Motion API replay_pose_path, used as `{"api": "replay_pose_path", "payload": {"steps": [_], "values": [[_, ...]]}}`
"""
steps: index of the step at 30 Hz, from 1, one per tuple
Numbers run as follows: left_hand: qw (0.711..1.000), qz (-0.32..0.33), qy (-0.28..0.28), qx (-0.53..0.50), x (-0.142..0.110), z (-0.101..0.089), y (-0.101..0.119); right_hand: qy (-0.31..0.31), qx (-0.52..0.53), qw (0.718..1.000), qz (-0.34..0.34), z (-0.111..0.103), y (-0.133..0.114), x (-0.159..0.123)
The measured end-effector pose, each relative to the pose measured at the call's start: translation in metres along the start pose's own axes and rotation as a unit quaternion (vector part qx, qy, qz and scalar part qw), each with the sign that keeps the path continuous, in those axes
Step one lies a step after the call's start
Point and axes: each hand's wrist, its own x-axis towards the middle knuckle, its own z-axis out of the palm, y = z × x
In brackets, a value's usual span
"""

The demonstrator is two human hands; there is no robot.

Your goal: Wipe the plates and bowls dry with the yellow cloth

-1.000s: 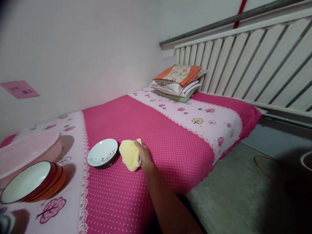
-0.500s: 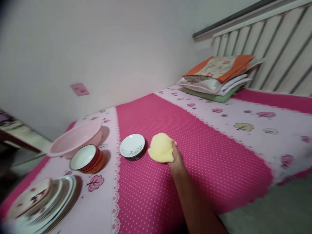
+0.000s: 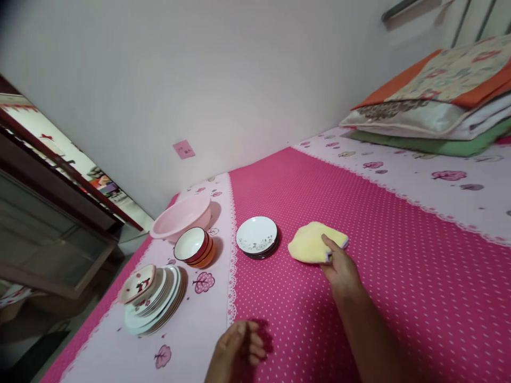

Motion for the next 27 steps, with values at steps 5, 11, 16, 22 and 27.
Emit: {"api": "replay_pose_path", "payload": {"steps": [5, 11, 16, 22, 27], "values": [[0.982, 0.046, 0.157, -0.094, 0.000, -0.053, 0.021, 0.006, -0.017, 1.000, -0.007, -0.003, 0.004, 0.002], [0.936, 0.117, 0.302, -0.141, 0.017, -0.059, 0.075, 0.003, -0.030, 0.999, -0.012, -0.004, 0.007, 0.005], [0.936, 0.110, 0.309, -0.125, 0.059, -0.067, 0.144, 0.011, -0.011, 1.000, 0.009, -0.001, 0.005, 0.002], [0.946, 0.030, 0.310, -0.087, 0.105, -0.079, 0.199, 0.009, -0.007, 1.000, 0.017, 0.002, 0.003, -0.003], [0.947, 0.006, 0.314, -0.071, 0.121, -0.081, 0.211, 0.011, -0.008, 1.000, 0.008, 0.003, 0.005, -0.003]]}}
